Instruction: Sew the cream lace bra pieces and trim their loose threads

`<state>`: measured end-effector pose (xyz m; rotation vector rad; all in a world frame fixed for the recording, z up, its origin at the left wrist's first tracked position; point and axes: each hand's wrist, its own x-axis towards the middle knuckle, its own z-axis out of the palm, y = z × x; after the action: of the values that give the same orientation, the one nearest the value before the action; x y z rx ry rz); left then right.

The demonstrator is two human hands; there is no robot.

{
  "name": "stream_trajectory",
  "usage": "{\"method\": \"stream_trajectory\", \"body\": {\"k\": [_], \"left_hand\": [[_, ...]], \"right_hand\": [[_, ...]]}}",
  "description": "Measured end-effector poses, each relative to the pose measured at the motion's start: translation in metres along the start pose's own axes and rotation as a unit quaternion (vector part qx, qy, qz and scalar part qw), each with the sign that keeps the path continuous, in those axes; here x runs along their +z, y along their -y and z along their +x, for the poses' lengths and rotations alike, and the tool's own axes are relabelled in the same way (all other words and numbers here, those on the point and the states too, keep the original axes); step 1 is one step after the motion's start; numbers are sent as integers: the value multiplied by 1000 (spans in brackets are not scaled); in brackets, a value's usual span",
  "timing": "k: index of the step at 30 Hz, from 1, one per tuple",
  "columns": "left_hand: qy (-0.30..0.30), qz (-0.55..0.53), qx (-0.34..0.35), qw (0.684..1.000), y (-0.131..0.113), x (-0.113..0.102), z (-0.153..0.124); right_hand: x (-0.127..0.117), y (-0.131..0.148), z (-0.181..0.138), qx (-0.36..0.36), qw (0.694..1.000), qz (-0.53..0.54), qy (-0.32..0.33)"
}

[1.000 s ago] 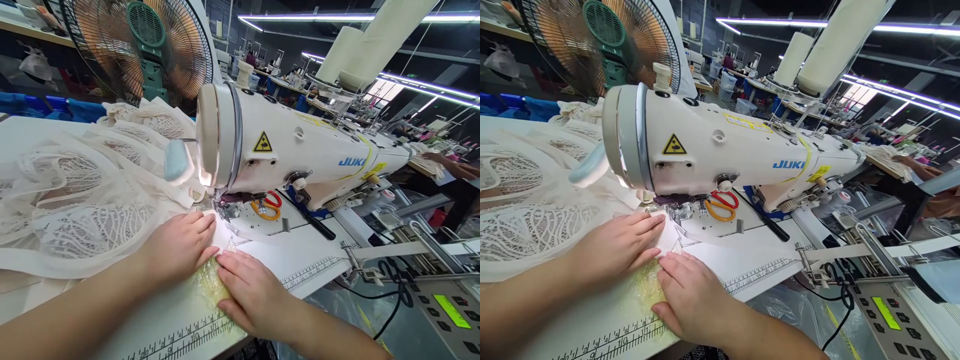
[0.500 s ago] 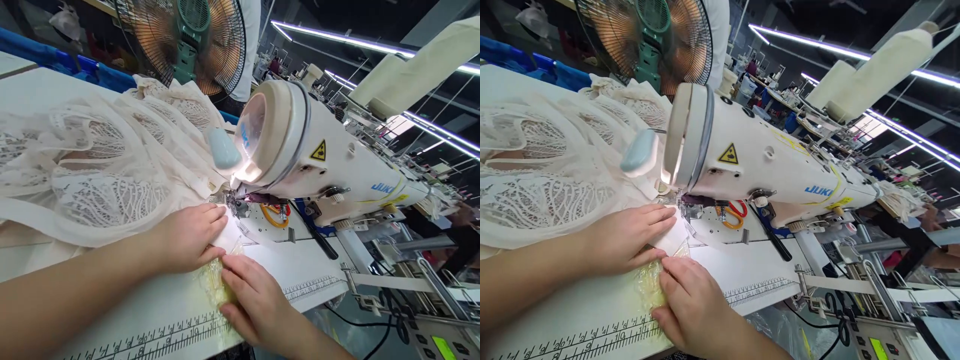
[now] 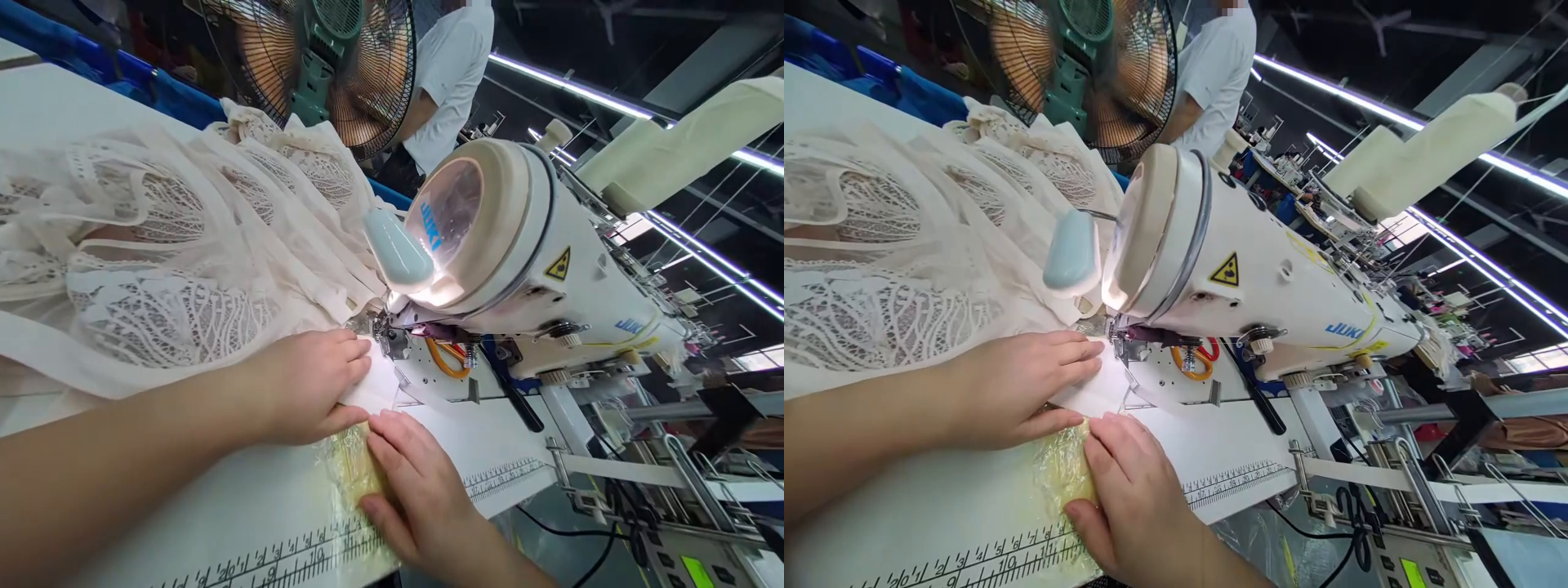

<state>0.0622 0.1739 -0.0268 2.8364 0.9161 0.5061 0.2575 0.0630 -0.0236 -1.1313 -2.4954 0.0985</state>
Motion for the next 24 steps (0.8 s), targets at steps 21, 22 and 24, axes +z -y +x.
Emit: {"method": "stream_trajectory", "body": {"k": [21, 22, 24], "left_hand": [[59, 28, 28, 997, 11, -7, 11], [56, 31, 28, 998, 11, -7, 11], [45, 34, 28, 998, 13, -7, 11]], "right_hand": [[-4, 1, 1, 15, 998, 7, 53], [-5, 1, 2, 14, 998, 6, 58], [-7, 0, 3, 11, 998, 2, 66]]}}
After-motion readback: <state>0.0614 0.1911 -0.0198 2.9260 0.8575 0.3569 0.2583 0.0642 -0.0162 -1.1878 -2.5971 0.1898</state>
